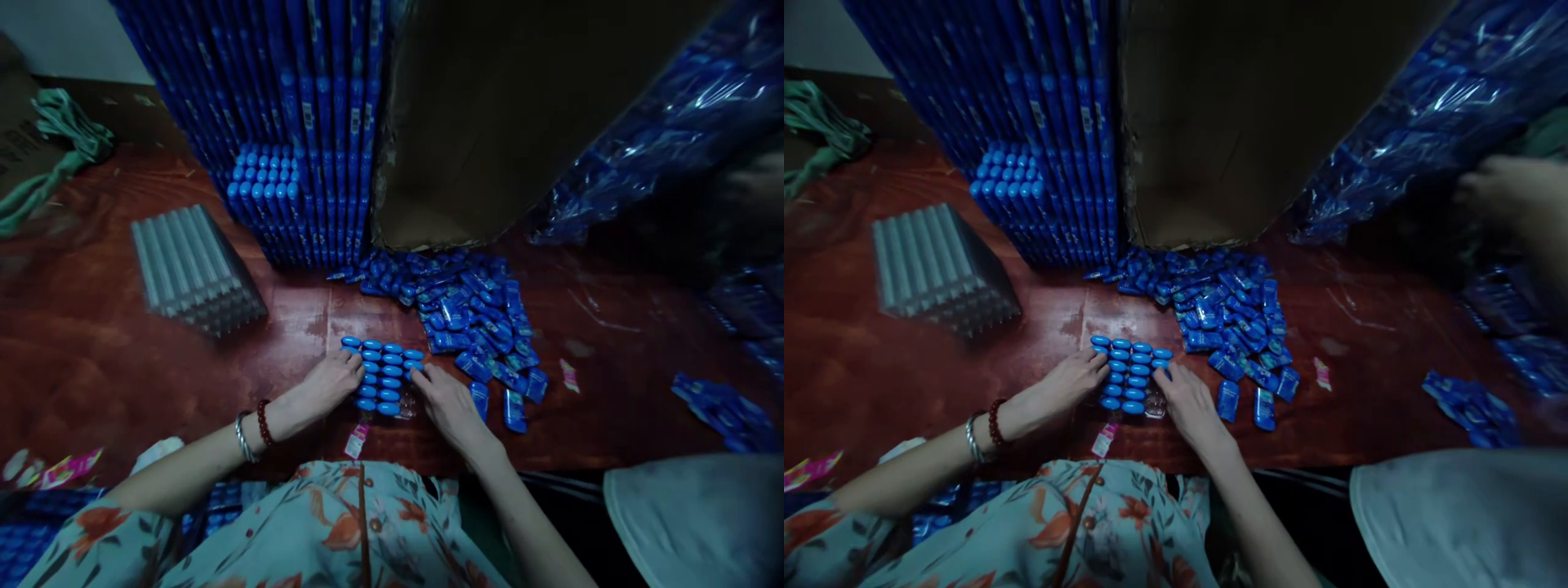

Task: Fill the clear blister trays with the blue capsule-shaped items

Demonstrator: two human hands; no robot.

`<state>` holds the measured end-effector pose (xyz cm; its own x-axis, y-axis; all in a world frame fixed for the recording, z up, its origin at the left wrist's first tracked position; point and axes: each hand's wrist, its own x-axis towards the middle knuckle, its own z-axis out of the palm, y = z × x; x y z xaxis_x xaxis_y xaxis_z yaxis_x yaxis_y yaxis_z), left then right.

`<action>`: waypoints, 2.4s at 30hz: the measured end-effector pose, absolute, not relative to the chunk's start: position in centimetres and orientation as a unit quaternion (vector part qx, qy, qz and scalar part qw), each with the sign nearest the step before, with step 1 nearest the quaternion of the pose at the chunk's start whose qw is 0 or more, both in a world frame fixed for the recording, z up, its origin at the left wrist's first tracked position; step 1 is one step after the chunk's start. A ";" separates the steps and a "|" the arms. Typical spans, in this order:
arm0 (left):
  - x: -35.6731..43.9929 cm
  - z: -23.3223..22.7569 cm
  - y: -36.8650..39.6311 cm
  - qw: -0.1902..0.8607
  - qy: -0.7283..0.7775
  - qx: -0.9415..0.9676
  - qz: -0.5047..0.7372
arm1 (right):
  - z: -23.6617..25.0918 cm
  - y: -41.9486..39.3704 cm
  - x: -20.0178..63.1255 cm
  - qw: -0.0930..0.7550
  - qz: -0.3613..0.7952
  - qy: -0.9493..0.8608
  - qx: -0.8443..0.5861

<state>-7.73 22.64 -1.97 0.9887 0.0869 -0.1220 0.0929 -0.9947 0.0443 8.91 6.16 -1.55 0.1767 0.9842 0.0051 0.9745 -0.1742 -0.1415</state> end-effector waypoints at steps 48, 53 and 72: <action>-3.2 -5.7 35.8 0.169 0.302 0.936 0.057 | -3.0 21.6 15.2 0.089 0.032 -0.633 -0.769; -7.3 -5.7 34.4 0.233 0.297 0.921 0.100 | -3.9 16.1 15.5 0.211 -0.002 -0.579 -0.787; -12.9 -7.5 21.0 0.418 0.347 0.752 0.373 | -5.8 3.0 8.4 0.269 0.015 -0.616 -0.740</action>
